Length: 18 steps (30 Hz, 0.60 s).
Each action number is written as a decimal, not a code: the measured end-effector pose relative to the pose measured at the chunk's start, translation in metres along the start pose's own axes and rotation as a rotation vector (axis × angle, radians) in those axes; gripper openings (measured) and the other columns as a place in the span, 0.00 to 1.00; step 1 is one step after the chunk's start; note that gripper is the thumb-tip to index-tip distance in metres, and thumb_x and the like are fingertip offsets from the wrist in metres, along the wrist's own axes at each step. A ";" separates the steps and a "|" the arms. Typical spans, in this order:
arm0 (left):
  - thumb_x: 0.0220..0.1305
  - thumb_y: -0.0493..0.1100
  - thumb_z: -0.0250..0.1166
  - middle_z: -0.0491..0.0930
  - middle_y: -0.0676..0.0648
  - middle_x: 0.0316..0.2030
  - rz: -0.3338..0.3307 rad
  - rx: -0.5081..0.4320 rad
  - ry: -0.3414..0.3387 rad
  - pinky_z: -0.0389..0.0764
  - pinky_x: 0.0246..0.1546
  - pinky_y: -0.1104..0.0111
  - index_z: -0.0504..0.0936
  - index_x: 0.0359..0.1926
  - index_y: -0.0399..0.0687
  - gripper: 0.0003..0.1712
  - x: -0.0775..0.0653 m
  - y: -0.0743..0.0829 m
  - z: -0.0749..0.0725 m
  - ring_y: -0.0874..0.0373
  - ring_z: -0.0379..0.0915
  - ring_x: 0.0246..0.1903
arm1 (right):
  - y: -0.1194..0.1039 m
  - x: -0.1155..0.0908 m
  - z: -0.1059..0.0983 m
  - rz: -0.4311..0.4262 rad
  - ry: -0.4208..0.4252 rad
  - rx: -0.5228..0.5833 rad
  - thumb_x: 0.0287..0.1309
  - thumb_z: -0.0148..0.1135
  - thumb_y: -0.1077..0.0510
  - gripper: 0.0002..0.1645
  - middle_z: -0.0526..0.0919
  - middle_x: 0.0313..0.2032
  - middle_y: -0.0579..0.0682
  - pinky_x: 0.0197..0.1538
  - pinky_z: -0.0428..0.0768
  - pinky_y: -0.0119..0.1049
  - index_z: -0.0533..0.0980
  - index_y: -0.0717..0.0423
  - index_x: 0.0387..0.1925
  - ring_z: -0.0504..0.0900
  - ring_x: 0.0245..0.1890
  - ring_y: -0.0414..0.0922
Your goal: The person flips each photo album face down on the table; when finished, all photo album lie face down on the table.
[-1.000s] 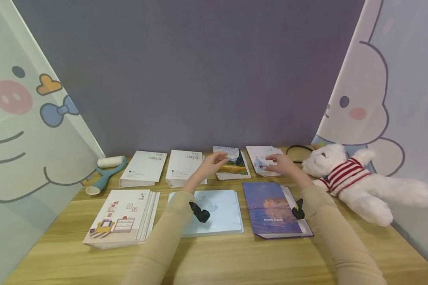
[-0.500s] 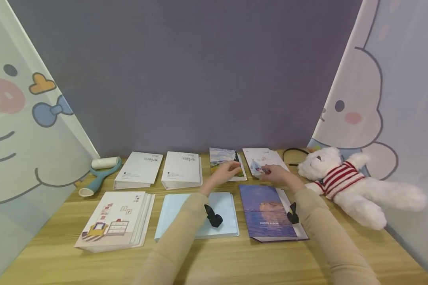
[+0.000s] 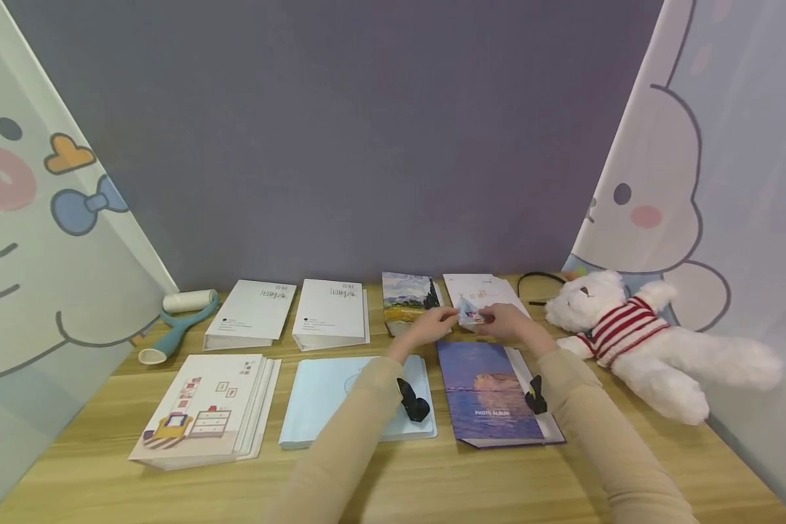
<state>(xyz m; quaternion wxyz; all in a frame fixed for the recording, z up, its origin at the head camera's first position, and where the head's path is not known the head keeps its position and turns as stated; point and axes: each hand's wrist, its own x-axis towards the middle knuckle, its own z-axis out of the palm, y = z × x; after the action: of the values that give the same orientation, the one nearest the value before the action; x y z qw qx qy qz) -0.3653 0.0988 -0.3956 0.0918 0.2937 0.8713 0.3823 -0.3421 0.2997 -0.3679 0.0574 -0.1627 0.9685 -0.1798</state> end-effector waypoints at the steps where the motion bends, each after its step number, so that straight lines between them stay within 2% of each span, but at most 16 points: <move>1: 0.75 0.50 0.43 0.70 0.46 0.63 -0.007 0.007 -0.003 0.73 0.57 0.64 0.65 0.67 0.46 0.25 0.000 0.000 0.001 0.53 0.67 0.61 | 0.000 0.000 0.000 -0.002 0.013 -0.005 0.62 0.58 0.50 0.35 0.75 0.53 0.68 0.51 0.77 0.53 0.65 0.72 0.61 0.75 0.52 0.62; 3: 0.75 0.49 0.43 0.70 0.46 0.62 -0.023 0.022 -0.007 0.73 0.57 0.64 0.65 0.67 0.46 0.25 0.000 0.001 0.002 0.53 0.67 0.61 | 0.000 0.000 0.000 -0.004 0.037 -0.018 0.60 0.60 0.51 0.34 0.77 0.47 0.65 0.45 0.79 0.49 0.67 0.71 0.60 0.78 0.45 0.58; 6: 0.75 0.48 0.42 0.70 0.46 0.62 -0.034 0.054 -0.012 0.74 0.56 0.63 0.65 0.67 0.46 0.24 0.001 0.002 0.002 0.53 0.67 0.60 | 0.000 0.001 0.000 -0.009 0.055 -0.023 0.59 0.62 0.53 0.32 0.75 0.40 0.60 0.37 0.75 0.43 0.69 0.70 0.58 0.74 0.35 0.51; 8: 0.75 0.47 0.42 0.70 0.46 0.62 -0.037 0.078 -0.014 0.74 0.56 0.63 0.65 0.67 0.47 0.24 0.001 0.002 0.002 0.53 0.67 0.60 | 0.000 0.001 0.000 -0.018 0.060 -0.034 0.58 0.62 0.54 0.30 0.74 0.40 0.61 0.35 0.72 0.42 0.71 0.69 0.57 0.72 0.36 0.51; 13: 0.75 0.47 0.42 0.68 0.47 0.64 -0.042 0.085 -0.008 0.74 0.56 0.64 0.66 0.67 0.49 0.23 0.001 0.001 0.002 0.54 0.66 0.62 | 0.001 0.001 0.001 -0.016 0.060 -0.037 0.57 0.63 0.56 0.26 0.74 0.48 0.69 0.41 0.75 0.48 0.72 0.69 0.53 0.74 0.43 0.59; 18: 0.75 0.46 0.41 0.67 0.48 0.65 -0.038 0.076 -0.008 0.72 0.59 0.64 0.66 0.67 0.49 0.23 0.000 -0.002 0.002 0.54 0.64 0.63 | 0.000 0.001 0.006 0.018 0.090 -0.088 0.55 0.64 0.54 0.32 0.73 0.48 0.71 0.44 0.76 0.54 0.69 0.70 0.56 0.76 0.42 0.60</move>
<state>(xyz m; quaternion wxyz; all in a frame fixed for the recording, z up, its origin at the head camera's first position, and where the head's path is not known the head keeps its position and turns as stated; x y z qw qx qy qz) -0.3657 0.0988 -0.3982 0.0916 0.2818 0.8902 0.3460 -0.3417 0.2974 -0.3737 0.0081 -0.1480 0.9785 -0.1435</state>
